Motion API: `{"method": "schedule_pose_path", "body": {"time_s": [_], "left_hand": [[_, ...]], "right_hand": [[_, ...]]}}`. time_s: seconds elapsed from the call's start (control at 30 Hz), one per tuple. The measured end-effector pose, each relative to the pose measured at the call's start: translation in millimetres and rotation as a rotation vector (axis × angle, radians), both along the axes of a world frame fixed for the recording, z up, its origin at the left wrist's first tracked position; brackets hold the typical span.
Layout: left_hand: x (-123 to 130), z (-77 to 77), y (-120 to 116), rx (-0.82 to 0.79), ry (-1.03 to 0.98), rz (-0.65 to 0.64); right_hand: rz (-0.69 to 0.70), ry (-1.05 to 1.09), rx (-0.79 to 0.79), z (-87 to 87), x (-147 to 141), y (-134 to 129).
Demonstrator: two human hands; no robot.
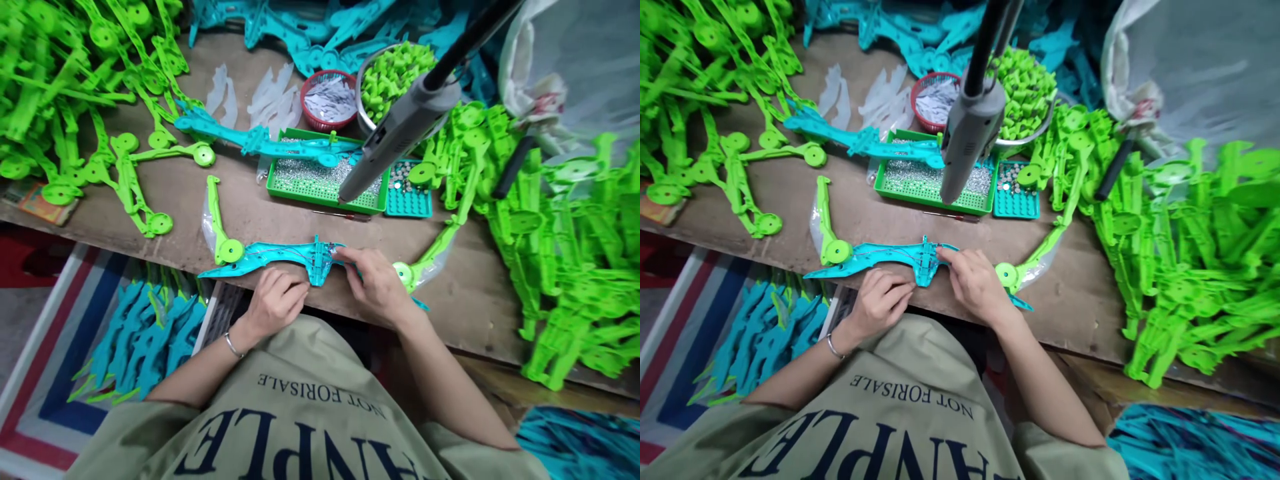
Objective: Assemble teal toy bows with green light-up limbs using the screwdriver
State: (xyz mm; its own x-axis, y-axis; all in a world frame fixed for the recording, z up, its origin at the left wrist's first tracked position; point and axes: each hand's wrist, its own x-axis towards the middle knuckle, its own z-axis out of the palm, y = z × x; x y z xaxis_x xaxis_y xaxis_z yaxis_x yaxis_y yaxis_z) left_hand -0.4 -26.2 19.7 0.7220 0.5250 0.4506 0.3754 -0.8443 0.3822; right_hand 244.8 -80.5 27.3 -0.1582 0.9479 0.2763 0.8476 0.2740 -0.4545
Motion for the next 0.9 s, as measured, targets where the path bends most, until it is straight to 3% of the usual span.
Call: {"method": "schedule_pose_path", "body": {"time_s": [0.3,0.63,0.77,0.83,0.9], "left_hand": [[25,3.8,-1,0.019,0.126,0.028],[25,-7.6,-15,-0.004,0.207,0.038],[16,7.7,-5,-0.046,0.218,-0.062],[7,22.0,14,-0.053,0.24,-0.135],[-4,36.4,45,0.006,0.254,-0.095]], "right_hand": [[0.103,-0.182,0.081,-4.3,6,14],[0.117,-0.23,0.15,-0.7,5,23],[0.114,-0.3,0.11,4.0,1,22],[0.122,-0.329,0.109,5.9,-1,18],[0.119,-0.331,0.113,6.3,-4,13]]}}
